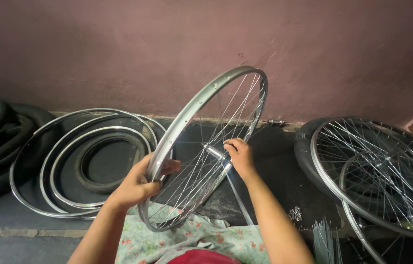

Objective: The person laces a bicycle wheel by inserting spokes through the rim and hub, then tightening them with nipples. The person rotates the wheel to access different spoke holes and continues adding and adjusting spokes by hand.

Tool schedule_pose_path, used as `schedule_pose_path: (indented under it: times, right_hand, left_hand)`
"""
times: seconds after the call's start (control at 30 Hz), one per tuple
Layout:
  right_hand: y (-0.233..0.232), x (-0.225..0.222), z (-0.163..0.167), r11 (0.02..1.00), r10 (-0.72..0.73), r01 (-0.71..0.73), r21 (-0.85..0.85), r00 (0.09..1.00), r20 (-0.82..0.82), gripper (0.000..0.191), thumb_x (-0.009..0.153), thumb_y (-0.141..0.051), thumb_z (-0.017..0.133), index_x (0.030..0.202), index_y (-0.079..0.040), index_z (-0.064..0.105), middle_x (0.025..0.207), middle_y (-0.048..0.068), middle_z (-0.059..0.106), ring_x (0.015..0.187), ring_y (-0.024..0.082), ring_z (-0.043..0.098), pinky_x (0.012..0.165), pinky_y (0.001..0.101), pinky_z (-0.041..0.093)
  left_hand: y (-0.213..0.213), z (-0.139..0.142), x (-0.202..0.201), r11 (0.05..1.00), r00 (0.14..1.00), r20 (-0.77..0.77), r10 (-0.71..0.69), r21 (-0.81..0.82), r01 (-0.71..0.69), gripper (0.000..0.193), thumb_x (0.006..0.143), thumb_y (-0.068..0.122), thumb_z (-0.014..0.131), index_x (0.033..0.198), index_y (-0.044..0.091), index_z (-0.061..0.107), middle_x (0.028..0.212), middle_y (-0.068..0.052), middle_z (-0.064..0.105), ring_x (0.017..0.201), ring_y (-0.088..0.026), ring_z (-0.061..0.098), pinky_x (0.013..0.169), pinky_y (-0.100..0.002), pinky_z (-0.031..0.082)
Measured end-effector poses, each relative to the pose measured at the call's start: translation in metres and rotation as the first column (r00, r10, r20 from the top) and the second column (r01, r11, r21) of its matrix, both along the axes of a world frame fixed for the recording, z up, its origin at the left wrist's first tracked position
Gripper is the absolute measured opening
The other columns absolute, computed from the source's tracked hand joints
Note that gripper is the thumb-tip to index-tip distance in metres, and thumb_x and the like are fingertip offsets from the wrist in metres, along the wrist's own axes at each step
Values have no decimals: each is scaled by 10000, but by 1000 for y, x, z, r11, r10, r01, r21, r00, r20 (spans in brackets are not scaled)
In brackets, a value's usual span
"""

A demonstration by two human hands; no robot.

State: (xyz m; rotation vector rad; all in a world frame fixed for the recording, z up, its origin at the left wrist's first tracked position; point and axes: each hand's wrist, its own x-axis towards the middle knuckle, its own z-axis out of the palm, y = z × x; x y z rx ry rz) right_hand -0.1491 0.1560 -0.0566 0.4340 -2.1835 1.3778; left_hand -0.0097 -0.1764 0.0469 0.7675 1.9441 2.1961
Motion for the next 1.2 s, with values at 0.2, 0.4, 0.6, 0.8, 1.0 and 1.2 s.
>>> schedule_pose_path:
  times: [0.2,0.4,0.6,0.8,1.0,1.2]
  right_hand:
    - [-7,16,15,1000,-17,18,10,992,-122,66,922,-43,688,982,-15,679,932,72,691,823,158,695,713,281,545]
    - [-24,27,49,1000,0,3,15,984,-179,87,950,-40,670,1027,-24,633,956,73,653,850,185,670,738,304,539]
    - [-44,47,87,994,97,-83,66,964,-246,107,951,-23,665,1053,-21,631,981,73,664,887,172,693,772,283,550]
    - [-30,55,89,990,132,-139,-7,954,-270,100,958,7,672,1056,-1,661,1021,87,676,920,179,681,805,279,546]
    - [30,32,44,858,28,-70,-509,996,-90,128,1052,-44,577,1177,-17,564,1072,107,683,973,179,679,906,306,574]
    - [115,-18,-47,396,48,299,-868,938,345,330,1033,-143,548,1338,-52,458,1268,158,588,1144,302,616,996,461,551]
  left_hand:
    - [-1,4,4,1000,1000,24,-5,-30,5,793,619,-136,495,1404,-32,478,1363,-219,658,1330,-306,621,1191,-455,407]
    - [-3,-1,3,1000,1000,20,-20,4,20,789,618,-142,502,1399,-30,473,1371,-223,642,1331,-317,615,1192,-462,412]
    - [-3,-7,1,1000,1000,19,7,23,-8,741,628,-144,486,1365,-65,497,1368,-235,640,1340,-329,611,1204,-469,401]
    - [-3,-7,2,999,1000,22,10,47,-11,808,612,-122,483,1416,-44,456,1355,-234,640,1329,-327,609,1215,-468,383]
    - [-2,-9,0,999,1000,13,-1,47,1,780,613,-122,488,1391,-54,473,1366,-234,633,1334,-325,607,1214,-472,384]
    - [-3,-10,-1,1000,1000,12,-10,27,10,748,621,-130,493,1365,-54,499,1374,-240,632,1340,-322,606,1212,-468,387]
